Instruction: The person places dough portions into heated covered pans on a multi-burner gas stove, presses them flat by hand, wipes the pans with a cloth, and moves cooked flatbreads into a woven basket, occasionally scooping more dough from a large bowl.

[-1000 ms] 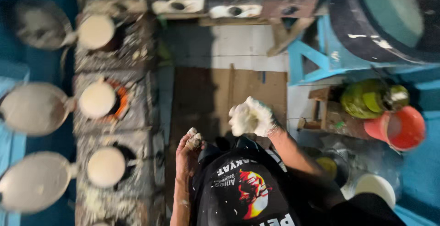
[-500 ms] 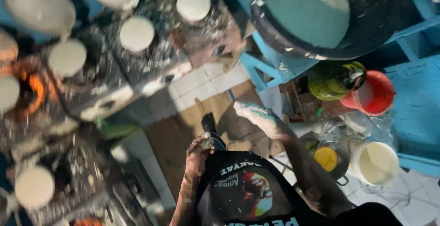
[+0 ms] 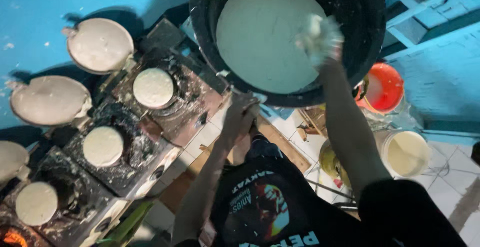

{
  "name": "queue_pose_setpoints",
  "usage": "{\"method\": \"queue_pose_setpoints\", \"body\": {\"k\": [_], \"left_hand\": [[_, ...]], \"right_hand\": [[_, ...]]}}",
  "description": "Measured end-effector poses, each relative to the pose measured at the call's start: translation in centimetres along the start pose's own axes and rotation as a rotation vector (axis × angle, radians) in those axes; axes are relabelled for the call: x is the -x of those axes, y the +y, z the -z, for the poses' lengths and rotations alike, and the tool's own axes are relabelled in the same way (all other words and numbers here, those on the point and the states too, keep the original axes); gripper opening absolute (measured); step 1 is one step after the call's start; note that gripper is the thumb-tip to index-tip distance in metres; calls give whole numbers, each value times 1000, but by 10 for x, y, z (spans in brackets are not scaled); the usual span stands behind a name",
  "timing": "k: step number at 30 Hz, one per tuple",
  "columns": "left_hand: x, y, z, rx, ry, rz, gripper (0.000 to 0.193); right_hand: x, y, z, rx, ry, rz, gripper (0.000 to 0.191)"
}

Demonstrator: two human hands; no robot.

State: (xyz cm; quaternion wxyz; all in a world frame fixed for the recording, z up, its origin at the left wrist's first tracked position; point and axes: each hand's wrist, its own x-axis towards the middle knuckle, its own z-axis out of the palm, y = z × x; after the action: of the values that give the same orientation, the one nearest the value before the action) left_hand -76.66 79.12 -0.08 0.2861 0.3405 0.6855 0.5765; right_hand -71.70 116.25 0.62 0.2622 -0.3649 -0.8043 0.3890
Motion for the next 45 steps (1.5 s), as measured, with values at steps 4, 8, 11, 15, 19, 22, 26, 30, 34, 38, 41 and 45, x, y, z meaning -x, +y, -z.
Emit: {"method": "queue_pose_setpoints", "body": {"k": [4, 8, 11, 15, 19, 22, 26, 30, 34, 38, 41, 45], "left_hand": [[-87, 24, -15, -362, 189, -474, 31], [-130, 33, -21, -608, 82, -376, 29], [-138, 36, -26, -670, 74, -252, 30], [-147, 36, -32, -753, -21, -41, 35], [-159, 37, -34, -735, 28, -34, 34], [-162, 40, -34, -721, 57, -38, 42], [-161, 42, -35, -750, 74, -11, 36], [-157, 41, -35, -770, 87, -36, 38], [-152, 40, -36, -774, 99, -58, 34], [-145, 38, -34, -735, 92, -120, 35], [-137, 35, -30, -695, 85, -204, 39], [-129, 31, -24, -628, 35, -240, 44]], "right_hand": [[-55, 7, -65, 578, -680, -222, 46], [-45, 12, -122, 805, -820, 388, 48], [-33, 12, -146, 658, -839, 518, 42], [-64, 33, -142, 618, -1403, 515, 15], [-127, 57, -138, 787, -1210, 369, 14], [-132, 56, -153, 854, -956, 292, 15], [-80, 43, -170, 744, -701, 337, 14], [-62, 53, -163, 698, -1089, 423, 15], [-65, 65, -118, 459, -1464, 115, 17], [-71, 17, -45, 339, -1503, 81, 25], [-86, -40, 24, 302, -1353, 214, 31], [-108, -130, 107, 495, -891, 1085, 21]]}}
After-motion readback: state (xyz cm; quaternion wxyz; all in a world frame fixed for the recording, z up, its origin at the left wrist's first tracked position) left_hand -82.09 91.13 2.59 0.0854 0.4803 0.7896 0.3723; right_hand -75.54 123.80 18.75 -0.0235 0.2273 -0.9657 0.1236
